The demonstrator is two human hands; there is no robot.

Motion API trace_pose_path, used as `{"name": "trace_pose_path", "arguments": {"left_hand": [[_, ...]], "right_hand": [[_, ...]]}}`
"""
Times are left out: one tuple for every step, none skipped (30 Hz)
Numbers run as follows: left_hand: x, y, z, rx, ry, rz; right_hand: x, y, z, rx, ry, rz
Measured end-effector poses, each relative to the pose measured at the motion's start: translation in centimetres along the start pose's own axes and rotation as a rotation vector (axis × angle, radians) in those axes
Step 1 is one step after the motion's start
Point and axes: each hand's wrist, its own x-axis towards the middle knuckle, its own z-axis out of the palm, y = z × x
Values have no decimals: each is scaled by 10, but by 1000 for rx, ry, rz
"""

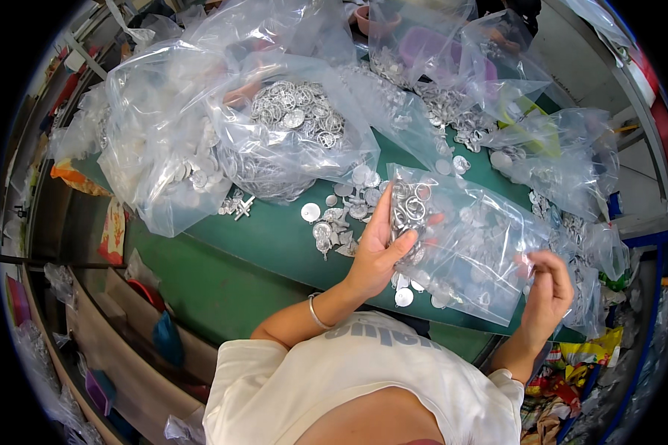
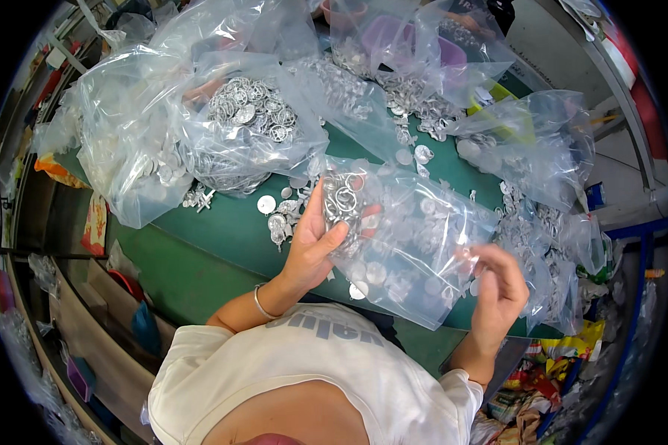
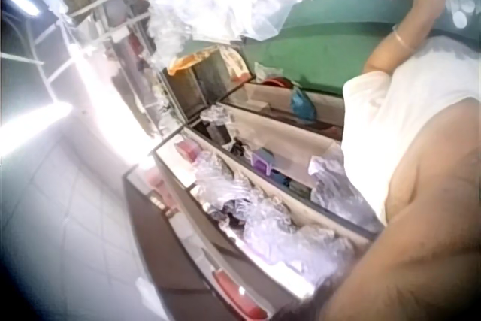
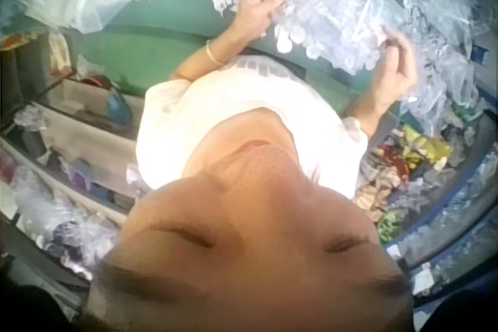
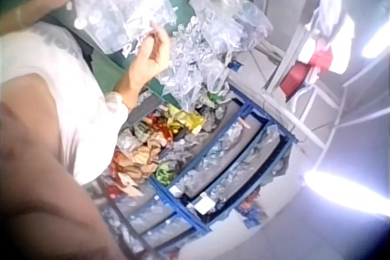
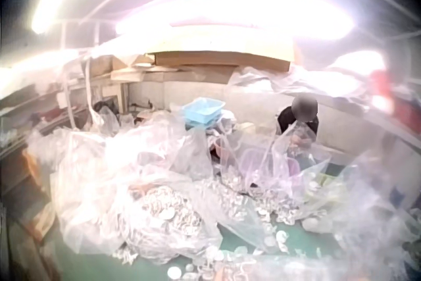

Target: The person sorts through a large quantity of small metallic pieces on a table by hand, picking them up, placing some into plastic bags, and gathering others into a stack.

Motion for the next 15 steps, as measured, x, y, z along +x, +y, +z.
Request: {"name": "trace_pose_path", "arguments": {"left_hand": [[0, -1, 0, 6, 0, 12], [0, -2, 0, 12, 0, 24], [-1, -2, 0, 17, -1, 37], [-1, -2, -1, 27, 1, 39], [-2, -2, -1, 38, 4, 40], [-3, -2, -1, 49, 6, 43], [-3, -2, -2, 46, 8, 44], [-3, -1, -1, 43, 10, 46], [-3, -1, -1, 42, 12, 48], [-3, -2, -2, 38, 11, 54], [-4, -2, -2, 34, 9, 59], [-5, -3, -2, 29, 8, 64], [-5, -3, -2, 13, 14, 63], [-6, -2, -1, -3, 20, 63], [-5, -2, 1, -24, 16, 53]], "right_hand": [[-2, -3, 3, -63, 23, 83], [4, -2, 6, 9, 53, 17], [5, -3, 4, 24, 20, 55], [8, -6, -1, 40, -12, 93], [9, -8, -3, 55, -45, 132], [9, -11, -1, 50, -65, 198], [10, -13, -2, -34, -167, 253], [11, -17, -3, -117, -270, 308], [13, -20, -4, -199, -372, 361], [19, -24, -3, -334, -508, 298], [20, -26, -1, -406, -508, 290], [20, -28, 2, -478, -507, 281], [20, -31, 5, -549, -507, 272], [22, -35, 8, -590, -549, 252], [26, -42, 11, -638, -578, 236]]}}
